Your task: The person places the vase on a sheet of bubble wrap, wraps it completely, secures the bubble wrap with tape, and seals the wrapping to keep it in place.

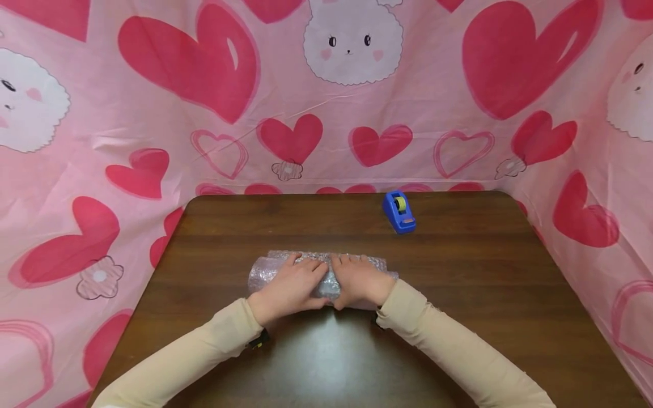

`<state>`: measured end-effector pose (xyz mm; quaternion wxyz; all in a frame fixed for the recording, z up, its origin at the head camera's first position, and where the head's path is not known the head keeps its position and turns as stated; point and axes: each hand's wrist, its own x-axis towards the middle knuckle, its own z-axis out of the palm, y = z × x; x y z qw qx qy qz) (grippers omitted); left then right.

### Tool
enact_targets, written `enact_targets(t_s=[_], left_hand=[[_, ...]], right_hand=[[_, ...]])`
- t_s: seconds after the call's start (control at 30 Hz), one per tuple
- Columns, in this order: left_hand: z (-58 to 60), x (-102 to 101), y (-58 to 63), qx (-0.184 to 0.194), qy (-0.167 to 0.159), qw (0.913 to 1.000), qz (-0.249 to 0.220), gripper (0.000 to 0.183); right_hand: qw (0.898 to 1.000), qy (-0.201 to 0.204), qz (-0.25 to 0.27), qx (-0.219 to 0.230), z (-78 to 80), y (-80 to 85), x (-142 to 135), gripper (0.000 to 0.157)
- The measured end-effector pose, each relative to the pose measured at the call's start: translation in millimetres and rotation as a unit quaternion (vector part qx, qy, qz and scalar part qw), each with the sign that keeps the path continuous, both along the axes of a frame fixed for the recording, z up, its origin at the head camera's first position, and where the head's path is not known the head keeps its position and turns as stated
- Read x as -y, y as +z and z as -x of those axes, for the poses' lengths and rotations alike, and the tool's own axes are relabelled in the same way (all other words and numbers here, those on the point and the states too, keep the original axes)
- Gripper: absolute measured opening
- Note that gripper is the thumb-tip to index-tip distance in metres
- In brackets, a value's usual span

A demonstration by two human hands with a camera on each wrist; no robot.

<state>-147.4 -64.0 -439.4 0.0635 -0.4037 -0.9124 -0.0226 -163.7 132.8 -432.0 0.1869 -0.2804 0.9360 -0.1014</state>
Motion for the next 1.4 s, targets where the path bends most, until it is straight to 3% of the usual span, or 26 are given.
enact_targets(t_s=[0.2,0.43,0.7,0.83,0.97,1.1,1.23,1.4], left_hand=[[2.4,-1.2,0.9,0.02,0.006,0.9998,0.0,0.062],[8.6,0.2,-1.1,0.017,0.014,0.9997,-0.015,0.059],[13.9,3.8,-3.7,0.023,0.003,0.9993,-0.03,0.063],[13.4,4.1,-4.6,0.029,0.004,0.999,-0.034,0.061],[11.7,4.6,-5.4,0.033,0.01,0.9986,-0.041,0.051],[9.4,6.1,-7.5,0.021,0.002,0.999,-0.039,0.046],[8.9,8.2,-9.4,0.005,-0.003,0.9992,-0.04,0.051],[8.8,9.1,-8.4,-0.019,-0.005,0.9991,-0.037,0.063]], right_hand=[[0.992,0.02,-0.015,-0.124,-16.3,-1.8,-7.1,0.102],[0.959,0.034,-0.033,-0.278,-40.3,-9.9,-9.8,0.103],[0.938,0.033,-0.06,-0.338,-58.4,-26.6,-2.0,0.109],[0.919,0.033,-0.081,-0.385,-55.7,-35.7,1.0,0.11],[0.89,0.03,-0.089,-0.446,-48.2,-45.4,1.5,0.085],[0.872,0.027,-0.08,-0.482,-41.5,-51.2,-0.4,0.068],[0.881,0.027,-0.054,-0.47,-35.1,-50.5,-1.8,0.073],[0.915,0.025,-0.033,-0.401,-26.9,-43.9,-2.8,0.084]])
